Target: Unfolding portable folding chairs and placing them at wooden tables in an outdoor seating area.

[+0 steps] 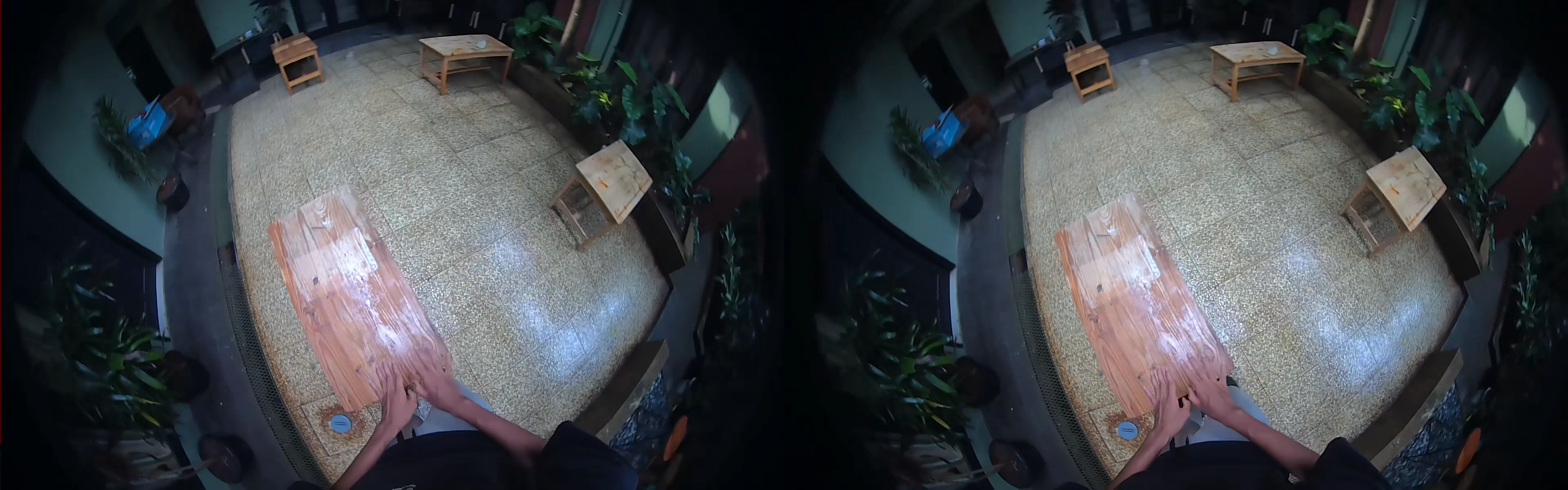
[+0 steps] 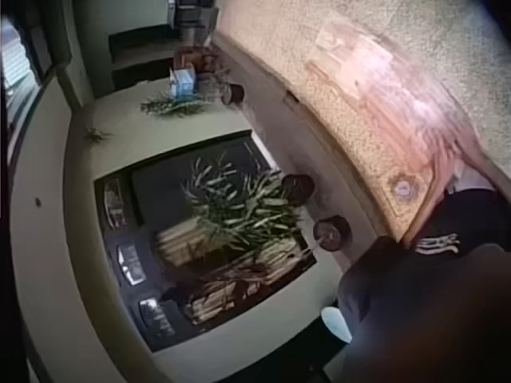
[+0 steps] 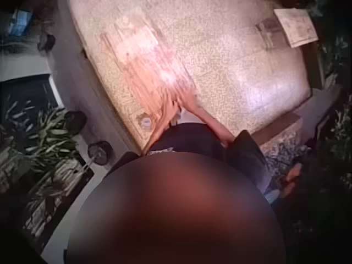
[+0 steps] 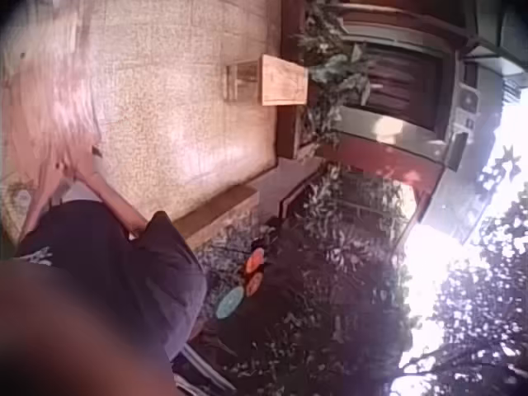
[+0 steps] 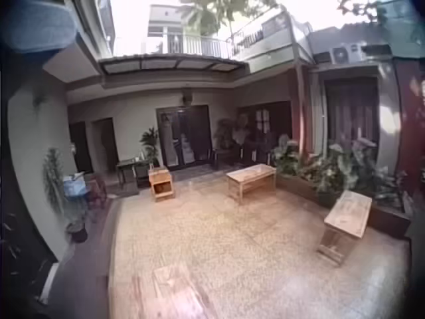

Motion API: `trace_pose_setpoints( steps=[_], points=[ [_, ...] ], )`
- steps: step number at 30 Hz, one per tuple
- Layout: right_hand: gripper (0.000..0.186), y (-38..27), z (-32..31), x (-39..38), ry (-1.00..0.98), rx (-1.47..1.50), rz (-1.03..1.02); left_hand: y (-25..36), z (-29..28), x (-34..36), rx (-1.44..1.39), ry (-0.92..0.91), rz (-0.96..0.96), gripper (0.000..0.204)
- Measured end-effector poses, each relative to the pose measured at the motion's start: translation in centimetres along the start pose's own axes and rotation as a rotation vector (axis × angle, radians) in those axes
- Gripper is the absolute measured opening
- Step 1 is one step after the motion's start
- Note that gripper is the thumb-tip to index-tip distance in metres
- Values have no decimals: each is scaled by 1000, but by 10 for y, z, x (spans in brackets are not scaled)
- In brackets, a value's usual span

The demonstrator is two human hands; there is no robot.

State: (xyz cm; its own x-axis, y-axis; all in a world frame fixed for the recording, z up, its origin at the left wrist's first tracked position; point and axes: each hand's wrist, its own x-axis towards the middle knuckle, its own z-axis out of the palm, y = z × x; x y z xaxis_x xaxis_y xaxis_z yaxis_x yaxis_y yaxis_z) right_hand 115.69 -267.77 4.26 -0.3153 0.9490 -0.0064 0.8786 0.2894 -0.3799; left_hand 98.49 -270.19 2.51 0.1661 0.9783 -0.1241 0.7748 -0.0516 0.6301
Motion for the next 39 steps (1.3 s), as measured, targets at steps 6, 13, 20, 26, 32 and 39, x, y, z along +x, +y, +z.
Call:
trace_pose_setpoints(
  steps=[6,13,20,26,32,39],
  points=[
    [87,43,-138,-43,145,124,230,117,-66,28,-91,-83,182,86],
    [82,136,-272,-123,375,209,325,276,-26,85,-30,78,509,85],
    [77,221,-340,-187,456,258,453,403,19,117,-58,-33,677,54],
    [66,294,-358,-187,499,297,451,465,29,148,-232,18,756,29],
    [59,344,-372,-109,533,206,420,474,36,204,-125,119,666,36],
    [63,405,-409,40,457,146,213,476,36,326,-102,272,574,54]
  ],
)
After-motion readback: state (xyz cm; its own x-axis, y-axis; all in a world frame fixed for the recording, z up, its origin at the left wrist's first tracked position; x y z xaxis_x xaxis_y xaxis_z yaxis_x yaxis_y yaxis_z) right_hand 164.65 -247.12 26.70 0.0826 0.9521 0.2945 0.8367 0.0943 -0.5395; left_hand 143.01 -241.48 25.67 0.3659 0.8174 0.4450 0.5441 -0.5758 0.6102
